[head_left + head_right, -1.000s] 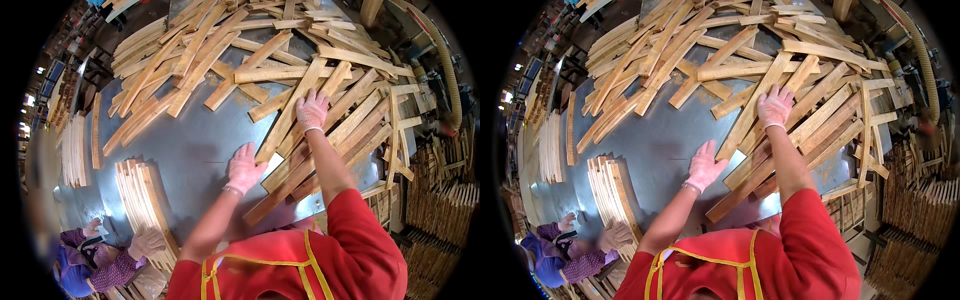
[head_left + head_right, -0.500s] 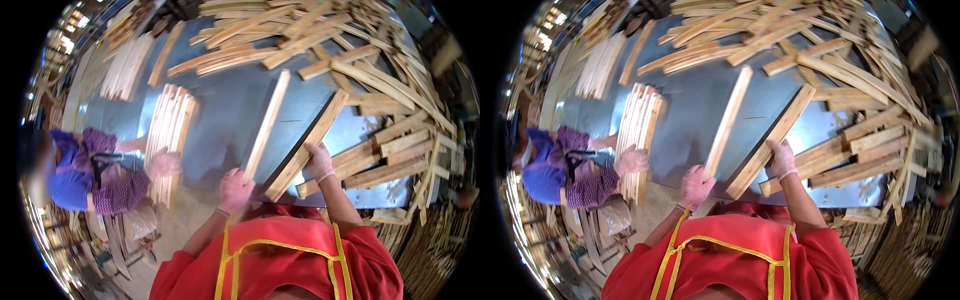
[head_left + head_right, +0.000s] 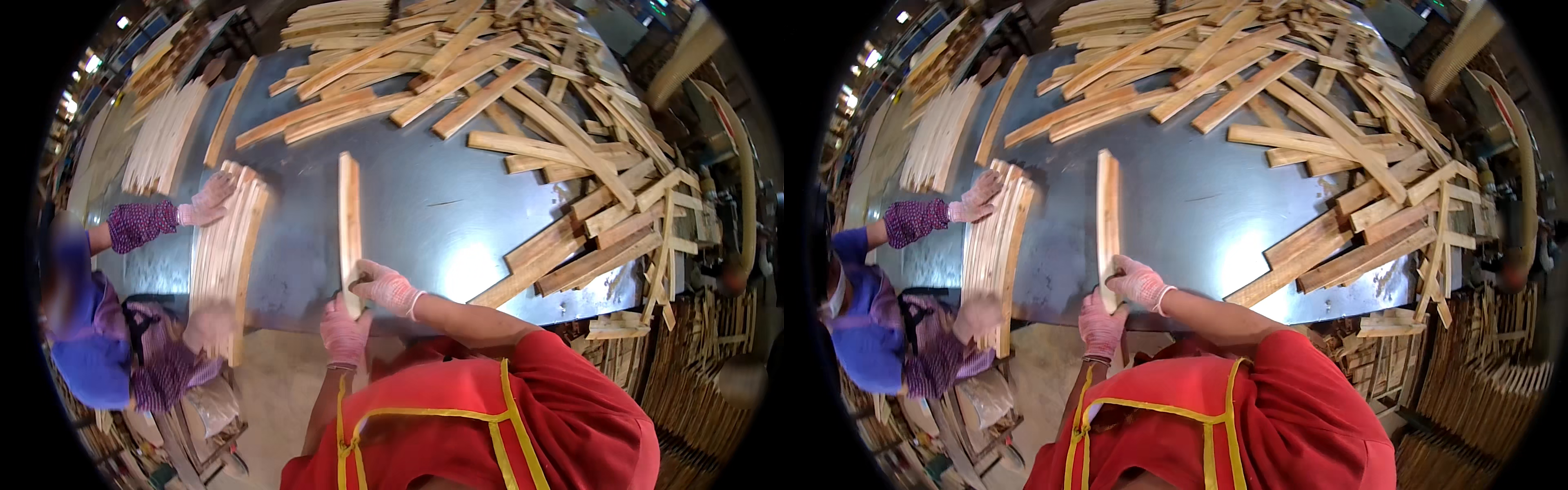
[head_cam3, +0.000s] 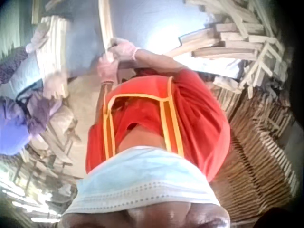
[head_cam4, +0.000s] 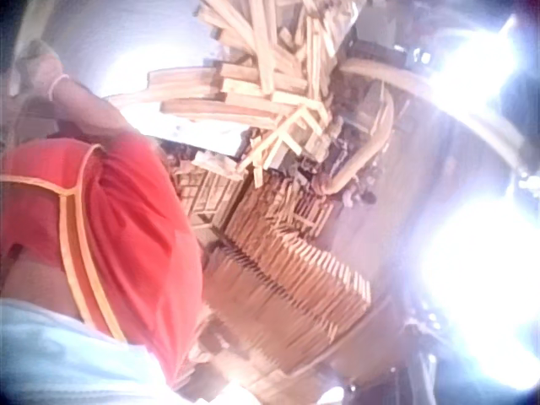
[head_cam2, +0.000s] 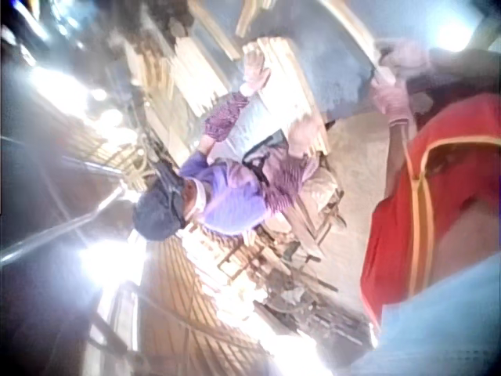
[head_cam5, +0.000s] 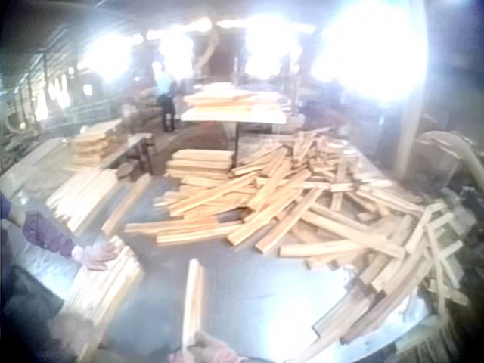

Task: The person sorts wooden planks on a metal table, picking up pieces from a pile and arranging them into neat stacks. Another person is also present, working on a similar task nearby.

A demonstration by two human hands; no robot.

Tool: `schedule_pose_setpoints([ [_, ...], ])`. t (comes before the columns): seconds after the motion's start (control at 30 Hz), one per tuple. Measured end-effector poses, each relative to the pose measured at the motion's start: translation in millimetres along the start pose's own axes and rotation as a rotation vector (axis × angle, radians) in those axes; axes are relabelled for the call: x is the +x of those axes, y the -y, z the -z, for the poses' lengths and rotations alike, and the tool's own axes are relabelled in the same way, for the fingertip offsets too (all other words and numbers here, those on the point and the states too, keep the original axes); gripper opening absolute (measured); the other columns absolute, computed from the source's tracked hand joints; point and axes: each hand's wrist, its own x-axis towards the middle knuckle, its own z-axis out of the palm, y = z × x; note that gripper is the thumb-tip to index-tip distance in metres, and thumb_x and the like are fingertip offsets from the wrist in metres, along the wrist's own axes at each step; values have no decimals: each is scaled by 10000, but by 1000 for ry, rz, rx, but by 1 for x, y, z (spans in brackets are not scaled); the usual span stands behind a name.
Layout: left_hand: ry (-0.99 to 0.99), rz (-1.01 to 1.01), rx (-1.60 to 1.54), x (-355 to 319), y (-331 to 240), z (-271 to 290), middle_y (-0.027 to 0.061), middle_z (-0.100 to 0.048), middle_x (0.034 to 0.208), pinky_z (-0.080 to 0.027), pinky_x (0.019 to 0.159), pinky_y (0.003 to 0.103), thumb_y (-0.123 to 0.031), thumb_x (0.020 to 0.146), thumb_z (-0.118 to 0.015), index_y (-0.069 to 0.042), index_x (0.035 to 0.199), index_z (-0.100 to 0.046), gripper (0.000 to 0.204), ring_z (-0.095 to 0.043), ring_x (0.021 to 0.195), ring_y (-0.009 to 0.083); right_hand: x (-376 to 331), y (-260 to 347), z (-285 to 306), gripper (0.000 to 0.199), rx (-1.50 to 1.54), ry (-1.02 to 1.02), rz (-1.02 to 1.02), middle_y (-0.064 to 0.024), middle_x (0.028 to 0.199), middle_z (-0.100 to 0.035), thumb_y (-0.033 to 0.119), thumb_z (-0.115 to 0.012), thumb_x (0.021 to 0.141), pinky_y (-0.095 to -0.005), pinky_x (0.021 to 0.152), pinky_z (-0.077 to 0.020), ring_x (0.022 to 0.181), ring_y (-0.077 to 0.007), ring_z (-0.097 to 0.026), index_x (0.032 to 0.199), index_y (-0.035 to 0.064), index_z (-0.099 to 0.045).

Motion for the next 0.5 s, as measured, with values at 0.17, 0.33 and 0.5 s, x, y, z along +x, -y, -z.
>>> schedule_pose_setpoints([
  [0.17,458,356,-1505,13,16,1,126,-697,1026,-585,810,434,-431,1041,-621,-100,1375,-622,470,-702,899,294,-8,20,208,566,-533,-596,279,-180,1366,-641,291,-708,894,-421,1120,-464,1275,-357,-598,1402,60,-615],
  [0.33,778,674,-2029,15,22,-6,52,-689,888,-517,644,384,-602,1061,-503,-122,1495,-554,649,-636,705,208,-76,34,454,966,-1055,-971,-109,-203,1593,-491,320,-854,773,-409,1216,-403,1480,-357,-466,1594,51,-421],
  [0.5,806,648,-2000,19,-15,-22,65,-710,915,-479,633,351,-616,1035,-525,-121,1481,-576,668,-607,676,190,-80,-4,543,1150,-1213,-943,-309,-181,1527,-569,322,-960,650,-440,1148,-472,1422,-363,-534,1618,138,-366],
])
